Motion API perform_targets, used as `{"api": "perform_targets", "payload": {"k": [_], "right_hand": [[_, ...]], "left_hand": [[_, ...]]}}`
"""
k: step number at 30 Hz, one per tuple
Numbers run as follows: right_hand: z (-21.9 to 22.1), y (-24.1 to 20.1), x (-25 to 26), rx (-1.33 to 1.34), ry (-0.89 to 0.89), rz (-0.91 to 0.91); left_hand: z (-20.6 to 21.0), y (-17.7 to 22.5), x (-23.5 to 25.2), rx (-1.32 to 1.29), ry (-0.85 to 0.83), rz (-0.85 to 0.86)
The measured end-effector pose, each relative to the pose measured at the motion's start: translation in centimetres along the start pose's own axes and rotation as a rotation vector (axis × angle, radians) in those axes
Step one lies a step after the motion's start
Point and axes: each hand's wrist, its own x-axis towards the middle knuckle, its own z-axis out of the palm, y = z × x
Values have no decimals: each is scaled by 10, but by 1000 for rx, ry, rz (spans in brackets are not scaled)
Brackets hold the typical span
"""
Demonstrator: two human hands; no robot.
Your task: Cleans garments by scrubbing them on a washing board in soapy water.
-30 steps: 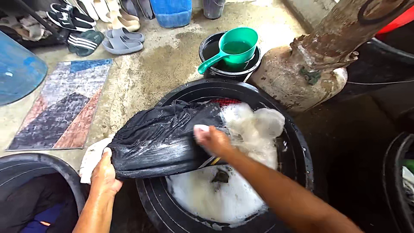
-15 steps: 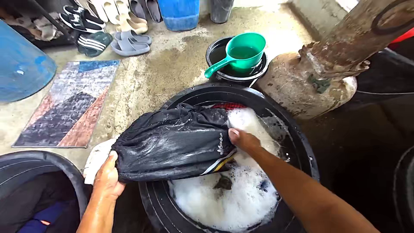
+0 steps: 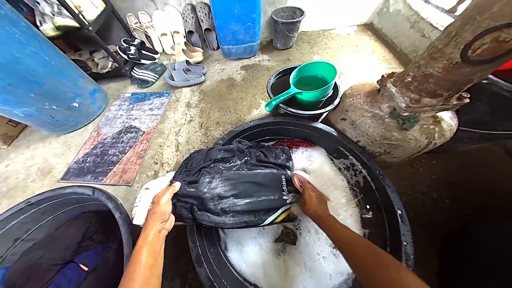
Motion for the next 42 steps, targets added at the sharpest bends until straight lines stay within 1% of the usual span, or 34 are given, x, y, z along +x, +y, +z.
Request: {"api": "perform_targets", "payload": {"k": [2, 3, 4, 5, 7, 8, 9, 11, 13, 15, 16, 17, 19, 21, 23, 24, 26, 28, 29, 30, 31, 32, 33, 36, 37, 38, 39, 40, 41, 42], "right_hand": [[-18, 18, -7, 2, 1, -55], [-27, 29, -12, -20, -16, -69], [-34, 42, -18, -67, -65, -72], [-38, 55, -25, -137, -148, -67], [-44, 78, -34, -268, -356, -69], [-46, 85, -32, -289, -426, -64], [-51, 88, -29, -258, -436, -67], [-58, 91, -15, -77, -315, -16], [-58, 93, 0, 122, -85, 119], [-46, 95, 19, 285, 129, 241], [-37, 96, 29, 347, 179, 284], [-28, 93, 37, 421, 192, 303], [-20, 74, 42, 637, 97, 318], [-29, 30, 26, 852, -69, 253], [-36, -30, -7, 1018, -230, 75], [-33, -64, -26, 1035, -271, -22], [-17, -130, -49, 938, -317, -214], [6, -186, -65, 750, -302, -353], [15, -204, -71, 658, -270, -386], [23, -212, -73, 550, -235, -408], [31, -206, -68, 437, -189, -426], [37, -189, -60, 328, -133, -422], [39, -163, -48, 245, -74, -396], [16, -68, -2, 104, 26, -181], [1, -48, 8, 75, 12, -91], [-15, -41, 12, 52, -14, -26], [-30, -49, 9, 38, -46, -1], [-39, -71, -2, 64, -63, -30], [-42, -101, -19, 145, -70, -105], [-36, -135, -38, 244, -72, -199]], "left_hand": [[-2, 7, -12, -179, -22, -10], [-6, 7, -19, -205, -57, -51], [-11, 5, -25, -171, -112, -108], [-17, -1, -29, -85, -184, -172], [-23, -9, -33, 211, -373, -256], [-21, -10, -33, 345, -457, -279], [-16, -10, -31, 450, -491, -296], [-1, -8, -28, 574, -424, -317], [12, -2, -24, 602, -368, -328], [22, -1, -21, 630, -345, -295], [26, -3, -21, 652, -333, -277], [31, -5, -20, 670, -310, -271], [38, -6, -19, 678, -256, -296], [40, -8, -17, 665, -221, -316], [39, -13, -16, 599, -192, -330], [37, -16, -16, 535, -177, -337], [32, -21, -12, 376, -141, -348], [27, -26, -11, 242, -95, -332], [27, -28, -12, 208, -62, -309], [27, -29, -14, 183, -34, -287], [26, -29, -15, 157, -17, -274], [26, -30, -16, 135, 3, -271], [25, -31, -16, 115, 20, -276], [22, -31, -16, 96, 37, -282], [22, -31, -15, 98, 34, -283], [21, -32, -14, 101, 28, -283], [21, -32, -13, 105, 26, -280], [21, -32, -13, 109, 25, -280], [21, -31, -13, 117, 22, -281], [21, -30, -13, 124, 18, -284]]}}
